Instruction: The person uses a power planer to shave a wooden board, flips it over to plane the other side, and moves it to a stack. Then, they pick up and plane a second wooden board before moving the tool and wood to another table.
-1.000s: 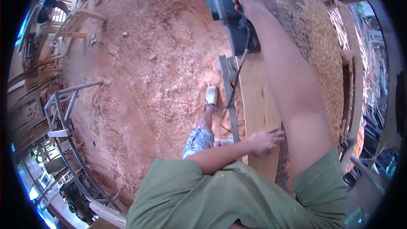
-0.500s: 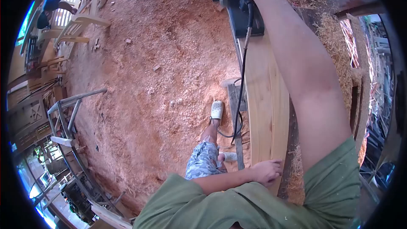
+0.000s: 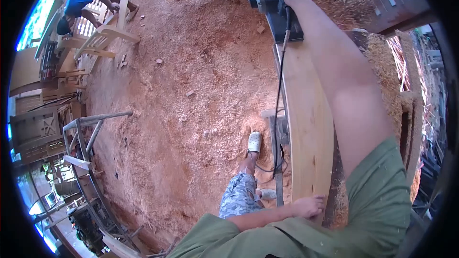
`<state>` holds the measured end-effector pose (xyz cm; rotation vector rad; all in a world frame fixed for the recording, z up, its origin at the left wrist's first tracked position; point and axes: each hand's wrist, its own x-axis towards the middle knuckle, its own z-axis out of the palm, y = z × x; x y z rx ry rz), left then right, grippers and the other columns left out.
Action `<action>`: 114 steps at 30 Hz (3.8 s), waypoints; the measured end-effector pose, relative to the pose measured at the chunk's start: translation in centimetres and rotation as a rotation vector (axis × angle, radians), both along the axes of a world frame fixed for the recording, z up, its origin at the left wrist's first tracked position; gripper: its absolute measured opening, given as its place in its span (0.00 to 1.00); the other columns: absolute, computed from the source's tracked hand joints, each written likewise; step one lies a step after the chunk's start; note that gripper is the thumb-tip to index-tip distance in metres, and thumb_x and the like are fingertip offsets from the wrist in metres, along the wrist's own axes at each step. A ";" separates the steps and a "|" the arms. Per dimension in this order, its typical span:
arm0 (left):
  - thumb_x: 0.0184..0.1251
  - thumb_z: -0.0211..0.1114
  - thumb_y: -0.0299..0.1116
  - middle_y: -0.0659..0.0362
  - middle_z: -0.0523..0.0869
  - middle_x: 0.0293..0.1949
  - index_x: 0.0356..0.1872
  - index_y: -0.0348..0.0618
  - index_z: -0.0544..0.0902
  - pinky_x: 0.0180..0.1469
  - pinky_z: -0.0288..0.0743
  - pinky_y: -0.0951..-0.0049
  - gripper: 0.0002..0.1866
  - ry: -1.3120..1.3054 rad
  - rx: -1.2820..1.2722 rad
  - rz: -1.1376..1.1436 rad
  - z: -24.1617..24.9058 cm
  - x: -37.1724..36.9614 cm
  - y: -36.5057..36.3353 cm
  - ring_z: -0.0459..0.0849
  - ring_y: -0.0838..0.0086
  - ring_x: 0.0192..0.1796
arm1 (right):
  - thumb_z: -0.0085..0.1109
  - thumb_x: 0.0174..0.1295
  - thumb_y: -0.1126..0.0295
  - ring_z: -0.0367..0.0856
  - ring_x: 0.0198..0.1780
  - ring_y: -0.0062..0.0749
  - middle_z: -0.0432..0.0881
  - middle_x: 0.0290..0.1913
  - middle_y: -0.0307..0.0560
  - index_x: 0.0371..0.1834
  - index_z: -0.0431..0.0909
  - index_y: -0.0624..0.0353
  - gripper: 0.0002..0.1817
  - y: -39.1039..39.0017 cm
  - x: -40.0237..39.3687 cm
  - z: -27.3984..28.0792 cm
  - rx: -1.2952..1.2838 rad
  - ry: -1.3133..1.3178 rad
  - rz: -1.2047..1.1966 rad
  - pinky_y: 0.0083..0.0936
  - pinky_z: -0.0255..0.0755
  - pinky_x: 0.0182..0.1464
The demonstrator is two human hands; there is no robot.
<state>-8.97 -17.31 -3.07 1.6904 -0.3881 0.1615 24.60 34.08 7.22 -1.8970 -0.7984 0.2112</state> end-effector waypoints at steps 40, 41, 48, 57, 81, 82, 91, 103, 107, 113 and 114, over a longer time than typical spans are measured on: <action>0.76 0.39 0.65 0.47 0.76 0.65 0.70 0.34 0.68 0.64 0.72 0.59 0.41 0.847 -0.754 0.996 -3.2 1.8 8.4 0.78 0.57 0.62 | 0.56 0.71 0.55 0.73 0.22 0.18 0.77 0.22 0.37 0.28 0.77 0.61 0.20 -94.9 -49.9 10.9 -0.170 0.893 -0.603 0.20 0.65 0.25; 0.76 0.37 0.66 0.46 0.73 0.68 0.72 0.37 0.66 0.66 0.70 0.56 0.42 0.786 -0.802 1.061 -3.5 2.0 8.1 0.75 0.55 0.66 | 0.57 0.70 0.56 0.73 0.23 0.18 0.77 0.22 0.37 0.28 0.78 0.61 0.20 -94.8 -49.9 9.9 -0.170 0.885 -0.528 0.20 0.65 0.26; 0.77 0.32 0.64 0.43 0.72 0.68 0.71 0.34 0.67 0.70 0.67 0.56 0.42 0.815 -0.864 1.191 -4.8 1.9 8.6 0.74 0.52 0.67 | 0.61 0.65 0.46 0.73 0.25 0.18 0.78 0.24 0.36 0.30 0.78 0.62 0.25 -94.4 -47.2 6.8 -0.275 0.852 -0.264 0.20 0.65 0.28; 0.77 0.29 0.61 0.38 0.75 0.66 0.67 0.22 0.69 0.69 0.68 0.62 0.44 0.990 -0.583 1.230 -0.8 1.4 7.5 0.76 0.51 0.67 | 0.59 0.61 0.50 0.71 0.24 0.16 0.76 0.20 0.34 0.23 0.76 0.60 0.23 -94.3 -45.5 5.9 -0.392 0.795 -0.223 0.20 0.63 0.27; 0.77 0.29 0.63 0.48 0.84 0.52 0.60 0.31 0.76 0.59 0.73 0.61 0.42 0.981 -0.738 0.932 -1.8 0.8 9.3 0.82 0.60 0.55 | 0.54 0.69 0.45 0.69 0.16 0.18 0.74 0.18 0.37 0.30 0.79 0.64 0.28 -65.9 -32.3 4.9 -0.257 0.773 -0.277 0.17 0.62 0.20; 0.77 0.28 0.63 0.49 0.85 0.50 0.59 0.33 0.77 0.55 0.76 0.59 0.42 1.020 -0.735 0.911 -1.7 0.7 9.5 0.84 0.62 0.50 | 0.54 0.69 0.45 0.69 0.16 0.18 0.74 0.18 0.37 0.30 0.79 0.64 0.28 -65.1 -31.8 5.0 -0.258 0.772 -0.273 0.17 0.62 0.20; 0.75 0.29 0.71 0.50 0.84 0.47 0.58 0.26 0.75 0.51 0.74 0.68 0.49 1.054 -0.976 1.059 -2.3 -6.0 0.6 0.81 0.68 0.44 | 0.55 0.67 0.41 0.70 0.18 0.19 0.74 0.19 0.37 0.27 0.78 0.61 0.30 -60.6 -29.2 5.5 -0.311 0.776 -0.296 0.18 0.63 0.22; 0.81 0.36 0.57 0.38 0.86 0.41 0.47 0.25 0.81 0.54 0.69 0.54 0.38 0.973 -0.575 1.341 -1.8 -4.2 -4.1 0.83 0.49 0.46 | 0.59 0.65 0.42 0.70 0.15 0.19 0.74 0.16 0.38 0.28 0.80 0.64 0.30 -54.5 -25.2 4.6 -0.228 0.756 -0.271 0.19 0.64 0.19; 0.81 0.36 0.56 0.36 0.86 0.43 0.49 0.26 0.81 0.54 0.69 0.55 0.37 0.991 -0.498 1.387 -1.2 -3.9 -4.0 0.82 0.44 0.48 | 0.56 0.65 0.40 0.70 0.15 0.20 0.74 0.17 0.38 0.28 0.80 0.63 0.31 -51.1 -23.6 5.3 -0.250 0.705 -0.256 0.20 0.64 0.21; 0.81 0.34 0.55 0.38 0.86 0.46 0.51 0.27 0.80 0.57 0.69 0.57 0.36 0.991 -0.562 1.316 -0.2 -3.9 -3.8 0.82 0.47 0.50 | 0.56 0.64 0.39 0.71 0.15 0.24 0.75 0.17 0.41 0.25 0.79 0.64 0.33 -45.4 -20.1 4.4 -0.202 0.668 -0.209 0.23 0.66 0.22; 0.82 0.34 0.54 0.39 0.86 0.46 0.51 0.27 0.80 0.57 0.70 0.57 0.36 0.952 -0.594 1.327 -0.2 -3.9 -3.9 0.83 0.49 0.50 | 0.56 0.64 0.39 0.71 0.15 0.24 0.75 0.17 0.41 0.25 0.79 0.65 0.33 -44.5 -19.7 4.1 -0.179 0.656 -0.193 0.23 0.66 0.22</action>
